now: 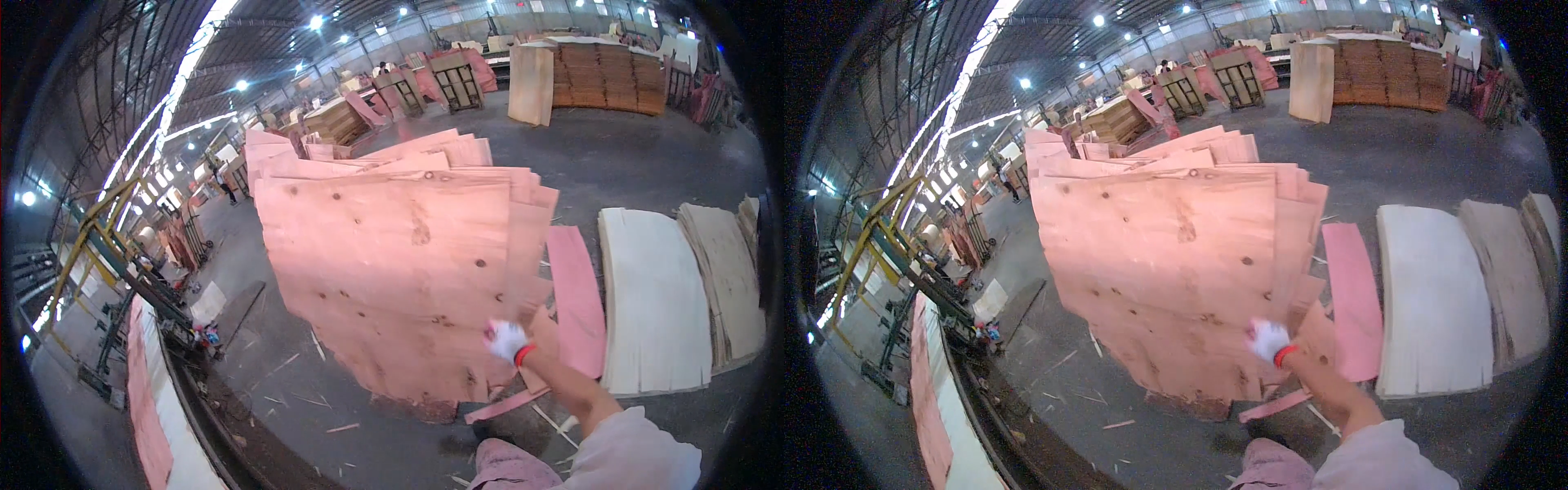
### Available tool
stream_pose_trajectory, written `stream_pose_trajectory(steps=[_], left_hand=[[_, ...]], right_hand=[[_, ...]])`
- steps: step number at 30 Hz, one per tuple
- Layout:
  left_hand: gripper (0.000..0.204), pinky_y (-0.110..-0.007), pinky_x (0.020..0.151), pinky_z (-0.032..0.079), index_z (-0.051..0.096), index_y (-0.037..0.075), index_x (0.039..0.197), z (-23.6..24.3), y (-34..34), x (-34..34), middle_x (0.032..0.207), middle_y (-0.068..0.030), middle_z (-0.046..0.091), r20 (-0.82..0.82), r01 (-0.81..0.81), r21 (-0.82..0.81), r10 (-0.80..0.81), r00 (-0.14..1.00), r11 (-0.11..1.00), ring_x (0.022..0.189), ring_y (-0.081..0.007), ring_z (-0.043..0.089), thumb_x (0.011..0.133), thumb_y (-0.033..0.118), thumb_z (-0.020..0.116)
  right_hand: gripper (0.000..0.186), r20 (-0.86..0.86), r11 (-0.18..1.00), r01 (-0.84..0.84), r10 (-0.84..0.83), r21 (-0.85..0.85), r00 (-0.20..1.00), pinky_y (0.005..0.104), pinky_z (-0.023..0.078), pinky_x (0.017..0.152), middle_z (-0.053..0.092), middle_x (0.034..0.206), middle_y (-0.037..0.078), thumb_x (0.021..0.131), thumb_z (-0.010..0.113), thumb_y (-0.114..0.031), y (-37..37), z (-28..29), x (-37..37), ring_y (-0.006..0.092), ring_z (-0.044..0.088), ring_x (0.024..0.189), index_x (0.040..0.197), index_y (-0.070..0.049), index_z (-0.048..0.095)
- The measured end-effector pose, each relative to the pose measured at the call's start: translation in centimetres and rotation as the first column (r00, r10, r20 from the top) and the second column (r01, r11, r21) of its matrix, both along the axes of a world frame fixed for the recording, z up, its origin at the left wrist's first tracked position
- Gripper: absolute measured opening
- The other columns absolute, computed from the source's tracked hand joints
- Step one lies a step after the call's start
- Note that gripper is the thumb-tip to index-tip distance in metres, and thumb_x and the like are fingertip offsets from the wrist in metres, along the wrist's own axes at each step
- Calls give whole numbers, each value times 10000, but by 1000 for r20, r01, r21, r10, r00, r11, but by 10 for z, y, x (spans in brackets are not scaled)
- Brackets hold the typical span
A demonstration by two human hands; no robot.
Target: The person picks up thin wood veneer sheets from stacks and places them onto a long conveyor line, aligning them side-by-side and using a handheld tool to press them flat.
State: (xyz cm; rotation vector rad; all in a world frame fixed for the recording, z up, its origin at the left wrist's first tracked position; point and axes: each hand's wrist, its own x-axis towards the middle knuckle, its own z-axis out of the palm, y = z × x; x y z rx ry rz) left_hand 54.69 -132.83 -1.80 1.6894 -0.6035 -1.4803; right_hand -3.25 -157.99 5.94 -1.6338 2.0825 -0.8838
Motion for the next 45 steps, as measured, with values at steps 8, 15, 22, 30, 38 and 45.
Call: stream_pose_trajectory(steps=[8, 15, 22, 30, 38, 45], left_hand=[[395, -418, 757, 530, 547, 92, 1226, -55, 17, 45, 953, -52, 646, 83, 27, 288, -53, 995, 957, 890, -217, 597, 868, 172, 693], [395, -408, 745, 530, 533, 80, 1232, -59, -33, 33, 969, -55, 640, -1, -15, 350, 16, 1000, 937, 881, -214, 593, 874, 153, 682], [392, -398, 732, 529, 522, 66, 1236, -45, -116, 17, 980, -57, 635, -66, 93, 297, -77, 995, 950, 871, -210, 588, 879, 132, 669], [357, -364, 690, 520, 505, 83, 1264, -76, -162, 67, 943, -69, 637, 144, 155, 16, -156, 977, 988, 851, -183, 580, 927, 155, 598], [292, -294, 453, 441, 580, 96, 849, -25, -192, 62, 686, -28, 577, -171, -21, 381, 93, 981, 924, 505, -149, 480, 905, 382, 601], [333, -340, 854, 493, 524, 82, 1178, 36, -358, 36, 1175, -107, 576, -537, -59, -114, -11, 844, 992, 1023, -251, 568, 956, 331, 520]], right_hand=[[343, -731, 884, 108, -439, -454, 522, 449, 445, 876, 598, 1042, 136, 794, 613, -251, -248, 217, -131, 290, 580, 996, 1106, -112, 585], [328, -724, 967, 252, -194, -29, 662, 446, 500, 776, 653, 964, 125, 666, 706, -287, -306, 226, -145, 295, 641, 911, 933, -112, 632], [464, -709, 901, 164, -420, -402, 567, 446, 467, 827, 611, 981, 114, 636, 723, -262, -277, 211, -154, 312, 595, 930, 1030, -108, 532], [208, -782, 969, 247, -169, -19, 600, 434, 518, 718, 678, 835, 128, 661, 704, -277, -291, 229, -152, 320, 654, 826, 781, -111, 672], [109, -643, 998, -55, 24, -29, 766, 430, 502, 655, 660, 751, 119, 729, 601, -194, -190, 231, -16, 316, 652, 729, 738, -111, 671], [128, -583, 958, -281, 256, 50, 771, 464, 414, 652, 611, 710, 87, 730, 618, -235, -137, 197, 96, 298, 621, 688, 773, -122, 574]])
